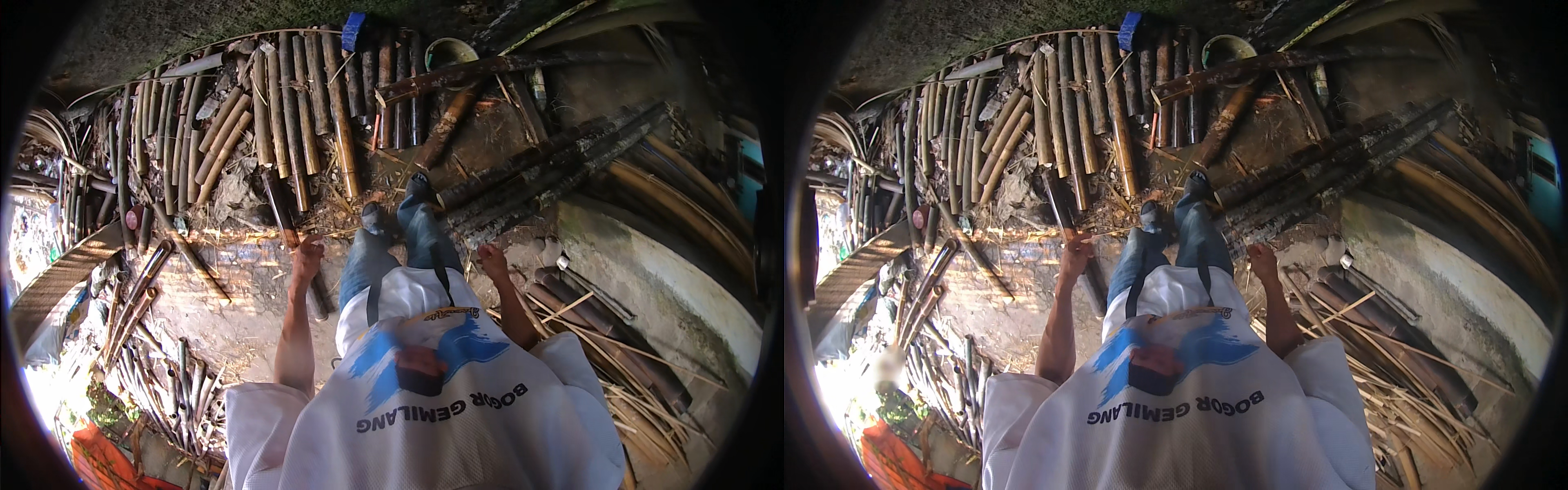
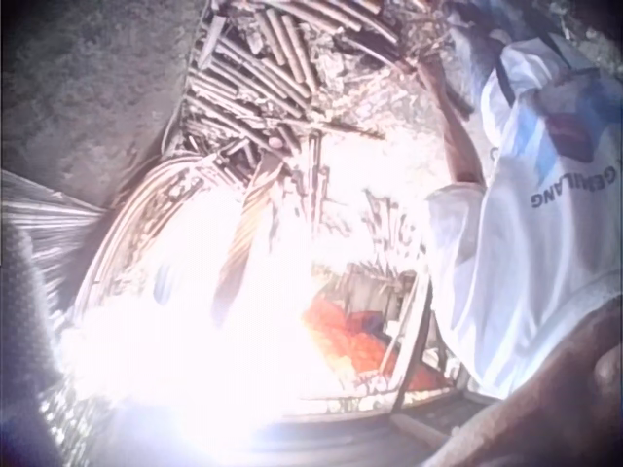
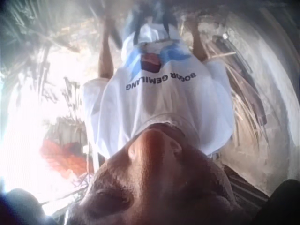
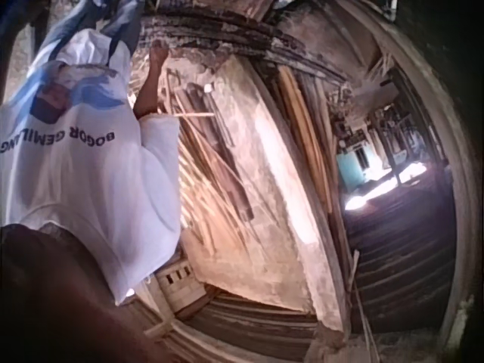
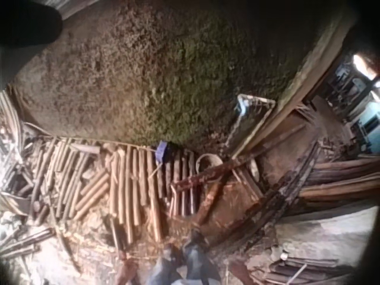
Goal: The person sits on the ground and repeatedly rubs a long bamboo pole with a cloth, occasionally dipping the cloth into a bucket of liquid. The person rotates the pole to cover different sections and later rinses the bucket under a tap.
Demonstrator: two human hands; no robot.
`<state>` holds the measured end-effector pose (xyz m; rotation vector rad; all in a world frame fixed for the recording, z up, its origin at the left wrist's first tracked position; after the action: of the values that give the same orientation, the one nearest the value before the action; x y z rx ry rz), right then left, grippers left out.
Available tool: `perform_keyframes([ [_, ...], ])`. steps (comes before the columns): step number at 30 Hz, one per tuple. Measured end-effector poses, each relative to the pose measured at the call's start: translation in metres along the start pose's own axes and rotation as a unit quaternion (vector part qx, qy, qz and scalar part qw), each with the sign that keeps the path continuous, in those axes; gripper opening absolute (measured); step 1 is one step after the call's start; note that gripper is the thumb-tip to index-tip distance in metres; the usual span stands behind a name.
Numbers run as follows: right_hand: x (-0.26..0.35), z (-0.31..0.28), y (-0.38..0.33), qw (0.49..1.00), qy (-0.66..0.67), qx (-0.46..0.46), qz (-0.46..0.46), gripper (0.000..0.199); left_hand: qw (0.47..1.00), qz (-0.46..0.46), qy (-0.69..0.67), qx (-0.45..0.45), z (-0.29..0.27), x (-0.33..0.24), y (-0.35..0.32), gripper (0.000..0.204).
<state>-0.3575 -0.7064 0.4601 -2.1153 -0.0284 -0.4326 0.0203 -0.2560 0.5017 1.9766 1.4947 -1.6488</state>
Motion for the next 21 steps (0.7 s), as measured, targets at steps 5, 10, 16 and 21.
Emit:
perform_keyframes([
  [5,0.002,0.024,-0.066,0.999,0.03,0.02,0.011,0.033,0.99,-0.128,-0.056,-0.021,-0.033,0.068,-0.042,0.037],
  [10,0.026,0.02,-0.077,0.999,-0.045,0.006,-0.018,0.039,0.978,-0.186,-0.09,0.003,-0.036,0.112,-0.088,0.036],
  [16,0.065,0.012,-0.058,0.998,-0.009,0.024,-0.059,0.029,0.971,-0.178,-0.154,-0.039,-0.016,0.104,-0.098,0.036],
  [21,0.094,0.013,-0.051,0.997,0.063,0.019,-0.041,0.023,0.988,-0.113,-0.1,-0.038,-0.012,0.08,-0.078,0.035],
])
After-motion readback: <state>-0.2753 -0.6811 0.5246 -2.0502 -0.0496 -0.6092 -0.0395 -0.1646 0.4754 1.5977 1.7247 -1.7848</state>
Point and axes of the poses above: each hand's wrist, its own y-axis towards the middle knuckle, its own z-axis out of the palm, x = y × z, the point moved 6 cm from there along y, towards the middle knuckle, and after that the axes turned 12 degrees about z, right-handed, at the moved point
